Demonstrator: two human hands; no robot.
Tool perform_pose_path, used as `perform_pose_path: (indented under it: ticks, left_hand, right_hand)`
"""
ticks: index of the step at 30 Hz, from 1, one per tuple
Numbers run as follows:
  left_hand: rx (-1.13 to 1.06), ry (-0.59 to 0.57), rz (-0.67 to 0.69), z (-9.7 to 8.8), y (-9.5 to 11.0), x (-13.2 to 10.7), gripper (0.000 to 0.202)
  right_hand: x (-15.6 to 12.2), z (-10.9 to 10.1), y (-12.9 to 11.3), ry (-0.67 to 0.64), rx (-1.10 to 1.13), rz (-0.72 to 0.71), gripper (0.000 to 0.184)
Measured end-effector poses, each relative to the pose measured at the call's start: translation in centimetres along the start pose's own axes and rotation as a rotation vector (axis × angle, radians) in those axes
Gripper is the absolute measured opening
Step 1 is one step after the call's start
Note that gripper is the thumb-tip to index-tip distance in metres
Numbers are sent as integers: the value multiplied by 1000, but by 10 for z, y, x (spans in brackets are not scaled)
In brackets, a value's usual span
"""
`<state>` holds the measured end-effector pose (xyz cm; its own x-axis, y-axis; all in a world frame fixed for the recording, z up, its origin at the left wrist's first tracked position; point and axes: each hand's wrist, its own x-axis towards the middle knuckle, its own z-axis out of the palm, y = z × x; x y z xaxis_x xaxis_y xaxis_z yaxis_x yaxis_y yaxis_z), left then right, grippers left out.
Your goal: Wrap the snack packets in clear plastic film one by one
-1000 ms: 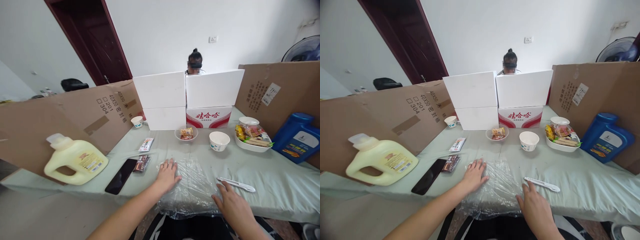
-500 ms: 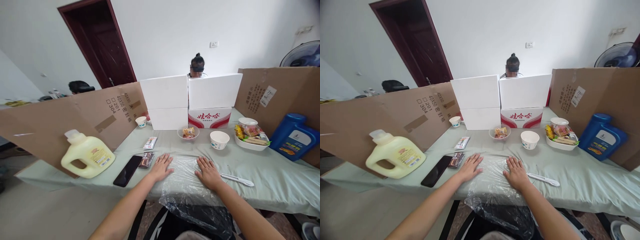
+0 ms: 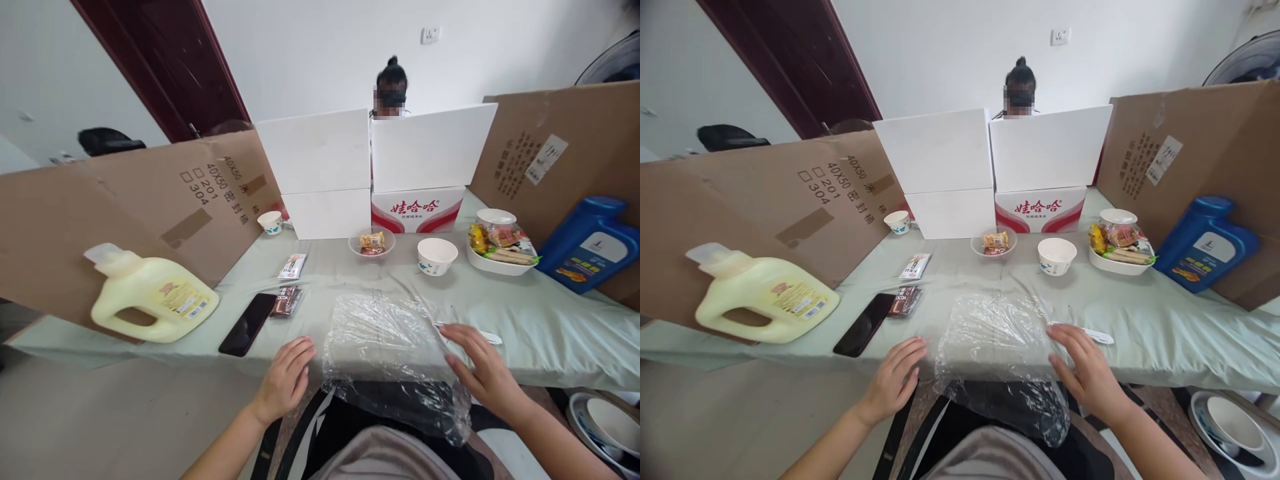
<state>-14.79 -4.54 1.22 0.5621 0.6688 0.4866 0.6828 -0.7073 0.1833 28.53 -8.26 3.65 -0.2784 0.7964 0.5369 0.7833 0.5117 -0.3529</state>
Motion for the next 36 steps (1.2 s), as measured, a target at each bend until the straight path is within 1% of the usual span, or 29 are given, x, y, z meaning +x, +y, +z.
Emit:
perform_pose_path:
  ticks: [1, 3, 5, 7, 8, 11, 13, 15, 17, 19, 20, 22, 23, 24, 26, 27, 29, 31, 32, 34, 36]
  left_hand:
    - [40, -37, 35, 1, -1, -7, 46]
    - [111, -101, 96, 5, -2, -16, 53]
    - [140, -153, 107, 13, 2, -12, 52]
    - [100, -191, 87, 20, 9, 1, 42]
    - [50, -205, 76, 22, 13, 9, 36]
    - [-211, -225, 38, 22, 22, 34, 23]
    - [-406, -233, -61, 18, 23, 45, 22]
    - [-530, -233, -220, 14, 20, 52, 23]
    - [-591, -225, -380, 10, 16, 60, 23]
    - [-669, -216, -511, 9, 14, 70, 21]
    - [-724, -212, -566, 8, 13, 76, 20]
    - [-838, -231, -646, 10, 12, 90, 21]
    - [-877, -254, -669, 11, 11, 97, 23]
    - [-896, -285, -686, 13, 10, 104, 24]
    - [-855, -330, -717, 20, 6, 116, 23]
    - [-796, -330, -732, 24, 5, 121, 21]
    - [-627, -284, -759, 35, 1, 126, 15]
    - [-442, -222, -761, 44, 0, 127, 11]
    - [-362, -201, -754, 48, 0, 127, 12]
    - [-253, -176, -735, 54, 1, 124, 23]
    - [-217, -159, -724, 58, 2, 122, 31]
  right_hand:
    - [-18, -1, -1, -35, -25, -52, 47]
    - [-48, 6, -2, -90, -102, -144, 60]
    - [-63, 19, -1, -81, -176, -198, 66]
    - [-61, 32, -2, -47, -221, -218, 64]
    - [-56, 37, -3, -51, -222, -222, 59]
    - [-34, 41, -11, -142, -117, -223, 36]
    - [-23, 38, -14, -179, 13, -153, 26]
    - [-17, 36, -13, -167, 114, -5, 23]
    - [-15, 37, -10, -127, 160, 171, 25]
    - [-13, 39, -6, -59, 166, 296, 27]
    - [-11, 40, -4, -20, 161, 320, 30]
    - [-6, 42, -3, 37, 158, 298, 40]
    - [-2, 43, -4, 43, 162, 276, 41]
    - [2, 44, -4, 37, 169, 268, 37]
    - [9, 46, -3, 9, 185, 315, 28]
    - [12, 48, -2, 5, 185, 359, 28]
    - [17, 52, 3, 14, 152, 443, 30]
    - [20, 56, 11, 32, 84, 476, 32]
    - [21, 57, 16, 40, 48, 474, 32]
    - [21, 58, 27, 64, -11, 450, 34]
    - [21, 58, 36, 101, -55, 426, 35]
